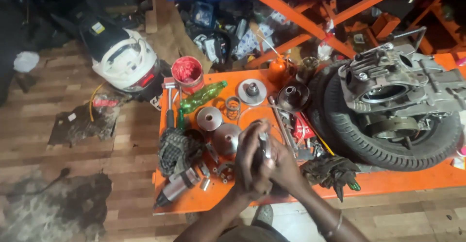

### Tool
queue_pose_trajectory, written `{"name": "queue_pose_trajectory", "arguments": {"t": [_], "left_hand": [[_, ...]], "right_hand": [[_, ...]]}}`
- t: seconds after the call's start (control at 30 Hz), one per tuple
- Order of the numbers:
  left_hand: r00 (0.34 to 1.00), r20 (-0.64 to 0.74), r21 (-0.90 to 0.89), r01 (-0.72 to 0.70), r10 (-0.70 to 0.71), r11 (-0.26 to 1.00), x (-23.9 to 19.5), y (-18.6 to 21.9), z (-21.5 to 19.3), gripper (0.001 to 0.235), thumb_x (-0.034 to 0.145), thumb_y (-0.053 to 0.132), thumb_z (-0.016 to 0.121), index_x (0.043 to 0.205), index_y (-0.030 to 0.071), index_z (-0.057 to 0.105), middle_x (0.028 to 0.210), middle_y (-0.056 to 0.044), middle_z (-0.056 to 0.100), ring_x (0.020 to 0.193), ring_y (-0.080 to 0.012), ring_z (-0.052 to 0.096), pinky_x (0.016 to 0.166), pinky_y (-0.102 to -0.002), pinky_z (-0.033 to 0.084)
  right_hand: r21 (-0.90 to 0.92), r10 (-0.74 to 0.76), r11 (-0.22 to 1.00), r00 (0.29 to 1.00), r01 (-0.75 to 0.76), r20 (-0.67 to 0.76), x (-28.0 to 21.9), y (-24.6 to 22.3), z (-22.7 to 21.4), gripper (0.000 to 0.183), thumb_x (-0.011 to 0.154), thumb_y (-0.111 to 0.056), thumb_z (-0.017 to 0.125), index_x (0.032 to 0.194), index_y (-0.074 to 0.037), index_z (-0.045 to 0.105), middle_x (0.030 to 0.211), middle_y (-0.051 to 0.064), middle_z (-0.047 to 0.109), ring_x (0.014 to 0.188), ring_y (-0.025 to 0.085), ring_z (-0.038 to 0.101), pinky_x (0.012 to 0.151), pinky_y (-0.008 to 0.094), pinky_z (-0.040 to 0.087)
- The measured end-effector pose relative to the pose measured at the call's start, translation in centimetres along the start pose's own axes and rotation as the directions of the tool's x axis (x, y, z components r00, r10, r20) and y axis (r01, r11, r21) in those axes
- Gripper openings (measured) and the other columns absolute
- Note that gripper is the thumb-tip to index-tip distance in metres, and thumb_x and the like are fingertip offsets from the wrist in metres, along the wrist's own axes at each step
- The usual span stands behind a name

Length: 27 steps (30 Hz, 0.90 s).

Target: The person stands at a workbench and wipes a round metal cover plate with a rag, turning it over to clean both sides and holding it up to view the surface. They continue wiping the plate and set it back on the bench among other scooter engine parts.

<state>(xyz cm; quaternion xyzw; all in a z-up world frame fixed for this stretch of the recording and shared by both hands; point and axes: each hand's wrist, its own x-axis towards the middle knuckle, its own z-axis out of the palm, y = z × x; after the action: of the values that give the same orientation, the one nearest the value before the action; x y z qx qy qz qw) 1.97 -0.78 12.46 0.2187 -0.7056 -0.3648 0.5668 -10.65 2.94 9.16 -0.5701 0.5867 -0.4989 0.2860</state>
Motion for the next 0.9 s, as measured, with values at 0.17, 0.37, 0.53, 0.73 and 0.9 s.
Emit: {"name": "queue_pose_trajectory", "arguments": {"t": [0.17,0.37,0.53,0.73,0.9], "left_hand": [[0.947,0.299,-0.046,0.137,-0.117,0.99,0.1,-2.6,-3.2,0.079,0.098,0.06,0.051,0.147,-0.001,0.053,0.15,-0.023,0.055,0.144,-0.0329,0.053,0.122,-0.045,0.042],[0.931,0.328,-0.665,0.35,-0.163,0.66,0.4,-5.1,-4.8,0.094,0.091,0.069,0.059,0.15,-0.002,0.046,0.155,-0.02,0.047,0.148,-0.0328,0.044,0.124,-0.047,0.035],[0.905,0.424,-0.364,0.185,-0.015,0.913,-1.2,-5.3,-5.5,0.093,0.096,0.075,0.054,0.148,-0.002,0.051,0.154,-0.022,0.051,0.148,-0.0354,0.049,0.125,-0.048,0.038],[0.953,0.304,-0.252,0.066,0.014,0.965,-3.7,-4.2,-5.4,0.082,0.099,0.071,0.052,0.143,0.003,0.058,0.149,-0.024,0.056,0.143,-0.0386,0.056,0.124,-0.051,0.043],[0.972,0.235,-0.257,0.071,-0.009,0.964,-3.8,-1.7,-4.8,0.074,0.1,0.065,0.054,0.139,0.003,0.06,0.14,-0.023,0.06,0.121,-0.0327,0.067,0.105,-0.044,0.055]], "right_hand": [[0.359,0.123,0.866,0.845,-0.348,0.521,-4.5,9.8,-1.4,0.022,0.093,-0.01,0.07,0.113,-0.004,0.065,0.107,0.008,0.064,0.101,0.017,0.062,0.088,0.032,0.051],[0.788,0.301,0.419,0.888,-0.451,0.348,-10.4,21.0,-2.3,0.033,0.097,-0.005,0.068,0.129,-0.006,0.058,0.108,0.008,0.066,0.095,0.017,0.064,0.079,0.03,0.052],[0.904,0.48,0.175,0.835,-0.391,0.268,-5.8,7.9,3.3,0.048,0.082,-0.011,0.056,0.129,-0.004,0.053,0.109,0.012,0.07,0.095,0.021,0.071,0.084,0.034,0.059],[0.914,0.485,0.176,0.84,-0.366,0.242,-7.2,4.8,4.8,0.044,0.086,-0.001,0.062,0.129,-0.005,0.052,0.114,0.002,0.062,0.106,0.012,0.067,0.093,0.028,0.056],[0.466,0.097,0.787,0.827,-0.404,0.554,-6.2,3.0,1.4,0.033,0.092,-0.012,0.074,0.122,-0.009,0.062,0.101,0.0,0.065,0.093,0.014,0.061,0.082,0.032,0.053]]}}
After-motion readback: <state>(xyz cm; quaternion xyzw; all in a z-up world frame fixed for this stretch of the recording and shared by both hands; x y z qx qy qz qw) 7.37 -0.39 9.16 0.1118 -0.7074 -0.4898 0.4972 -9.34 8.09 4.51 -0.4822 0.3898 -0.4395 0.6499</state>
